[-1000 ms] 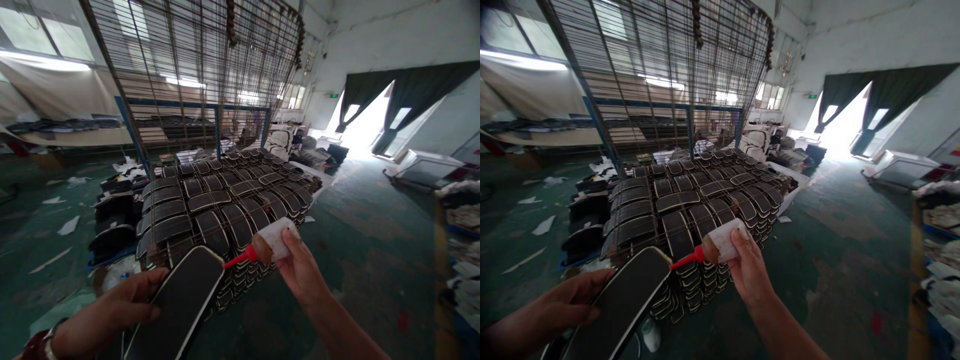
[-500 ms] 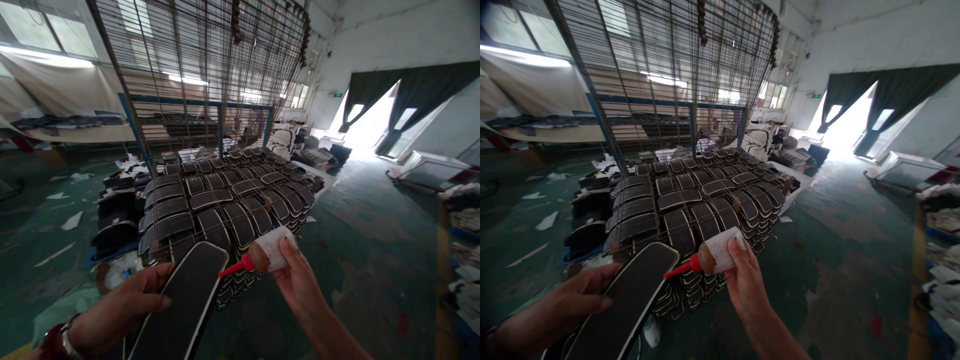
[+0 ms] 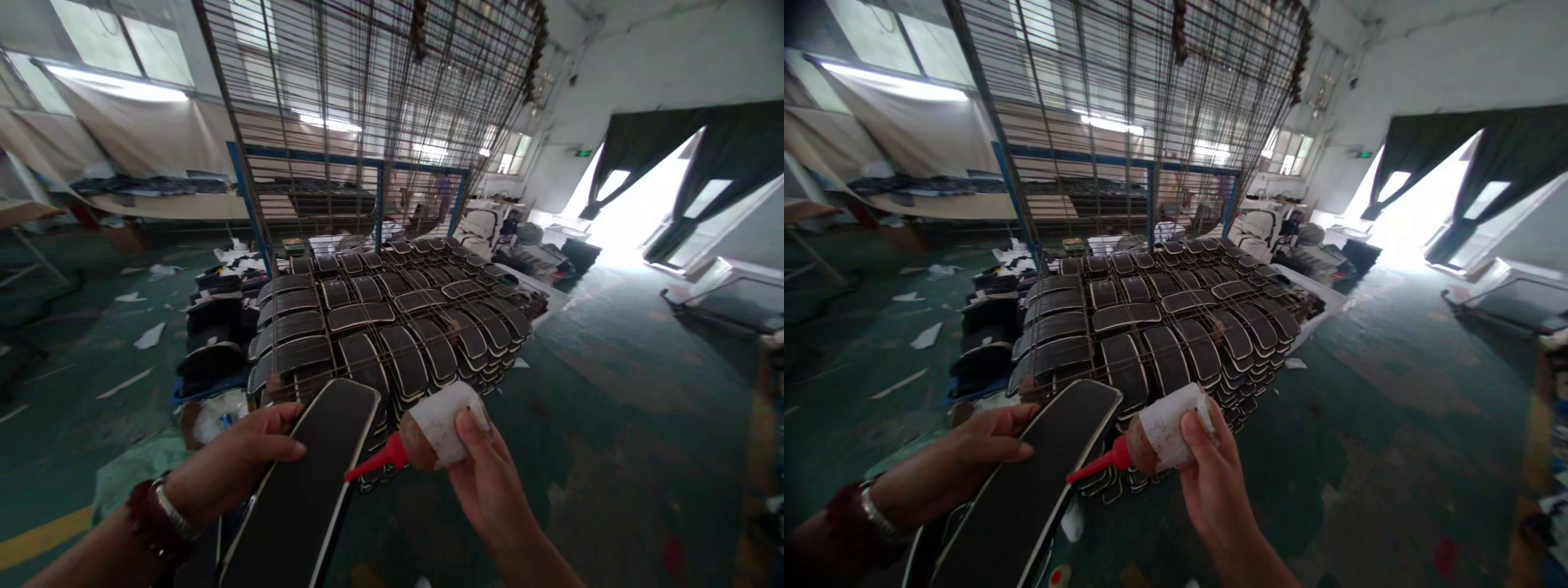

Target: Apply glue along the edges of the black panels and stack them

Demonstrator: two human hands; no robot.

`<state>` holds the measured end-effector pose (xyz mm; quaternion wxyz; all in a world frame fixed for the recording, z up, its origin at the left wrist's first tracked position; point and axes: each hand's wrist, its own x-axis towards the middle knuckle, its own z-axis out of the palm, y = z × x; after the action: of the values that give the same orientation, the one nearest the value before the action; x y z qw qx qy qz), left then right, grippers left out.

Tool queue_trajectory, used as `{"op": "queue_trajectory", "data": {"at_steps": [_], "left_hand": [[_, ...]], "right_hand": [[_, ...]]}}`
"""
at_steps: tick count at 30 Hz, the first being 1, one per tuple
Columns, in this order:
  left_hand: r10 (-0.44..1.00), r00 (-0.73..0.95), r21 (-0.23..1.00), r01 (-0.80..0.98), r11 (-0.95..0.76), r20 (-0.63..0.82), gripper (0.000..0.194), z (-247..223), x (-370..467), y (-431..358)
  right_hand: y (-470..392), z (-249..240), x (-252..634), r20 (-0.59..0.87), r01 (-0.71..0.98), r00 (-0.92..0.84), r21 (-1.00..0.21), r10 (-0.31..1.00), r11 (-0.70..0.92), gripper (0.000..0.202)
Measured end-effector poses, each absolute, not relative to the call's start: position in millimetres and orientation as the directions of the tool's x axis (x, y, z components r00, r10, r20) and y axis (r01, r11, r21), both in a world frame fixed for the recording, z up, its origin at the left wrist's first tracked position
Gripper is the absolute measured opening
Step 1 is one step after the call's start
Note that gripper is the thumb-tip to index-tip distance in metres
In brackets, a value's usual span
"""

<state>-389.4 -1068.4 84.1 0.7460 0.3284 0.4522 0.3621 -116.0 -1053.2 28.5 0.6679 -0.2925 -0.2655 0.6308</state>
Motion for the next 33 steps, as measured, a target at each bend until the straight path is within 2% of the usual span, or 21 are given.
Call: {"op": "queue_trajectory", "data": {"at_steps": [4,11,16,28,33], "left_hand": [[0.849,0.311,0.824,-0.252,0.507,-0.427,0.036,84.8,-390.4,-1069.2],[0.875,0.237,0.835,-0.277,0.476,-0.421,0.037,88.2,-393.8,-1065.3],[0.900,0.163,0.845,-0.308,0.437,-0.405,0.042,93.6,-396.3,-1058.7],[0.897,-0.120,0.838,-0.427,0.341,-0.426,0.033,106.8,-404.1,-1048.6],[0.869,-0.218,0.831,-0.461,0.310,-0.445,0.019,101.2,-409.6,-1046.3]], "right_hand": [[-1058.7,24.9,-118.7,-0.029,-0.675,0.063,-0.737,0.998,0.021,0.049],[-1068.2,26.2,-119.2,0.193,-0.678,-0.104,-0.731,0.976,0.072,0.042],[-1070.1,31.6,-120.4,0.262,-0.664,-0.142,-0.741,0.955,0.105,0.046],[-1065.3,28.4,-126.7,0.228,-0.680,-0.115,-0.727,0.967,0.090,0.053],[-1074.1,11.8,-138.7,0.104,-0.721,-0.090,-0.693,0.990,0.007,0.054]]}}
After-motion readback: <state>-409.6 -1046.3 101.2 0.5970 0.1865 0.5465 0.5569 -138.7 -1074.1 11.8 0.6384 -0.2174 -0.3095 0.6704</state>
